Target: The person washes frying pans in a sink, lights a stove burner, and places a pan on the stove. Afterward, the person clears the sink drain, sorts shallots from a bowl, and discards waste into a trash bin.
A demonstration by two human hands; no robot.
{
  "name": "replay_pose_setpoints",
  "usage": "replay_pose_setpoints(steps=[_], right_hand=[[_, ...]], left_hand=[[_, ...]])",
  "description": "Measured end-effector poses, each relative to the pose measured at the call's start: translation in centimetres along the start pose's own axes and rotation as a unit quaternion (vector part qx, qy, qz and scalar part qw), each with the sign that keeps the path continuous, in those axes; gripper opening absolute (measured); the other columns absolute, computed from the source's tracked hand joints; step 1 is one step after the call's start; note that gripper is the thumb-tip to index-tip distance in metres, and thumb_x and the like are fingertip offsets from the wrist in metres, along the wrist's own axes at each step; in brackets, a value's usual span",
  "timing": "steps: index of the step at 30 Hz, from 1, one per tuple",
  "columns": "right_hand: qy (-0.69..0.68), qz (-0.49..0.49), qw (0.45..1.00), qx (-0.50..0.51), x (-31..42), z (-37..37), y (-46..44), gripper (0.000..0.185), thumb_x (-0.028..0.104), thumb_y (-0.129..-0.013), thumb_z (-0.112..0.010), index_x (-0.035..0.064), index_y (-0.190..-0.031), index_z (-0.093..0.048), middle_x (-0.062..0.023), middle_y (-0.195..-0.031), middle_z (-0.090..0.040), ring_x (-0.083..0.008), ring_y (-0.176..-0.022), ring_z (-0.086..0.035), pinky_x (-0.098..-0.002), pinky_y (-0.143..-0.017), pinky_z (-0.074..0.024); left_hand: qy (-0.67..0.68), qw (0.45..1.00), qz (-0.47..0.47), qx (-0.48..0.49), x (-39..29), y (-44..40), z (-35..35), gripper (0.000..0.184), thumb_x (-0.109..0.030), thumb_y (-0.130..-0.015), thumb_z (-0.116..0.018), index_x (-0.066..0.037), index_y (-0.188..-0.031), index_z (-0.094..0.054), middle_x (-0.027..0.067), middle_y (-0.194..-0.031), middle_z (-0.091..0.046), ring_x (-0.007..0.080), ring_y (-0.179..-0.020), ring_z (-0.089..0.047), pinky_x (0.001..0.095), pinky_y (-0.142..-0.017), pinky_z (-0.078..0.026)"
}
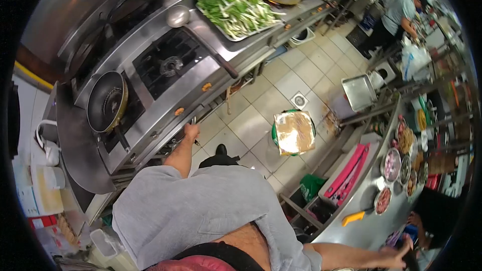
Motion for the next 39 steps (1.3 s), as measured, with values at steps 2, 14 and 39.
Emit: replay_pose_setpoints(steps=[2, 14, 39], right_hand=[[-0.216, 0.039, 0.974, 0.048, 7.0, -10.8, 5.0, 0.031, -0.011, -0.064, -0.059, -0.005, -0.093, -0.051, -0.0116, -0.081, -0.053, -0.0211, -0.075, -0.053, -0.0315, -0.07, -0.0463], [-0.47, -0.245, 0.608, 0.591, 31.6, -41.9, 41.6, 0.061, 0.003, -0.073, -0.057, 0.0062, -0.127, -0.029, -0.0044, -0.079, -0.047, -0.0118, -0.064, -0.047, -0.0255, -0.057, -0.0402], [-0.019, -0.249, 0.18, 0.951, 37.8, -54.8, 65.1, 0.045, 0.051, -0.083, -0.044, 0.0061, -0.078, -0.046, -0.0049, -0.053, -0.046, -0.0147, -0.036, -0.043, -0.0292, -0.032, -0.0354]], left_hand=[[0.123, 0.99, 0.054, 0.04, -1.9, -0.7, 1.2, 0.034, -0.022, -0.069, -0.067, 0.001, -0.089, -0.052, 0.0088, -0.063, -0.054, 0.0174, -0.05, -0.052, 0.0293, -0.036, -0.038], [0.299, 0.933, 0.198, 0.011, -2.7, -6.0, 1.8, 0.034, -0.033, -0.076, -0.062, -0.017, -0.1, -0.044, 0.0034, -0.078, -0.051, 0.0153, -0.054, -0.051, 0.0265, -0.041, -0.042], [0.556, 0.785, 0.142, 0.233, -0.8, -2.5, 5.1, 0.017, -0.03, -0.081, -0.055, -0.014, -0.08, -0.051, -0.0002, -0.071, -0.048, 0.0134, -0.066, -0.046, 0.034, -0.063, -0.041]])
Point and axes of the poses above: each hand's wrist, its own y-axis away from the middle knuckle, its own z-axis out of the back of the hand, x = y × z, the point moved 4 cm from there along -y, towards the middle knuckle
